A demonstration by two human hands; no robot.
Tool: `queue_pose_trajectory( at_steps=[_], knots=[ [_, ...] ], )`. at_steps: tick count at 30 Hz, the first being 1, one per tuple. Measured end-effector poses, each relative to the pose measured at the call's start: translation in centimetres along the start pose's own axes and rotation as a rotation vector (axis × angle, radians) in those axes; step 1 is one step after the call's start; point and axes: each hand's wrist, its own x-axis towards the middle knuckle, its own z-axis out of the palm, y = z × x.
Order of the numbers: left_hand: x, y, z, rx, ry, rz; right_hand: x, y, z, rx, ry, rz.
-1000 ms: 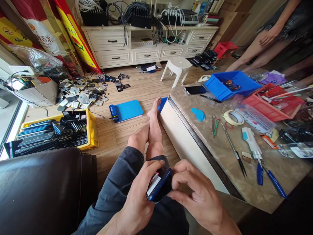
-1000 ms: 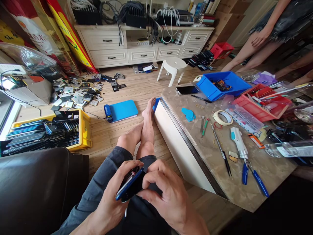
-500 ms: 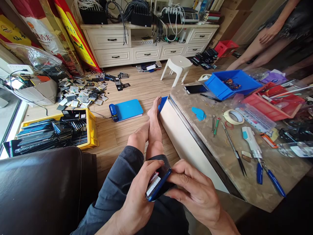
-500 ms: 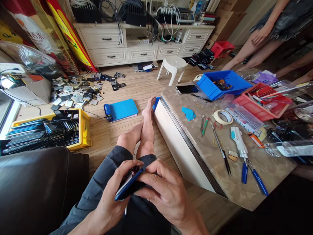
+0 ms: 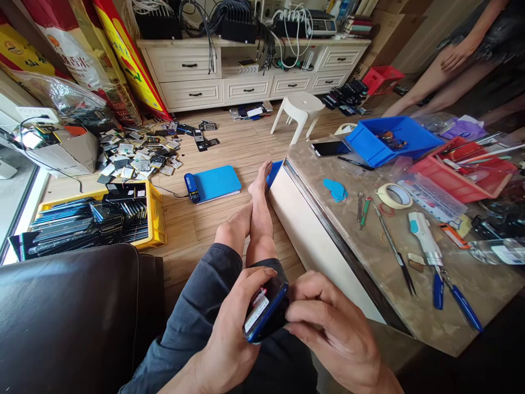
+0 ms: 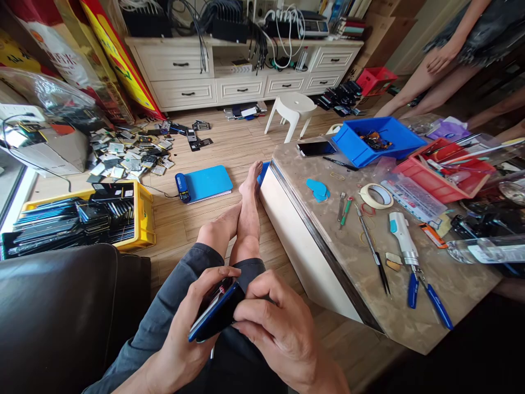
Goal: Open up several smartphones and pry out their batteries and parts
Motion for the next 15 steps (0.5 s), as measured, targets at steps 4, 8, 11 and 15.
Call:
queue_pose_trajectory(
  at_steps=[4,8,11,15],
  knots=[
    [-0.08,-0.03,-0.03,-0.013,0.01,-0.001,0.06,-0.3,-0.25,-0.004,-0.042,0.013],
    [-0.1,-0.18,-0.05,-0.03,0.017,-0.009,0.2,-0.44,-0.42,-0.035,-0.087,0.023],
    [-0.32,-0.34,-0.05,-0.08,0.008,-0.029,0.25,-0.49,-0.42,-0.019,-0.091,0.023],
    [-0.79,-0.52,0.12,-0.216,-0.042,-0.179,0.03,-0.39,0.07,0.032,-0.029,0.048]
  ],
)
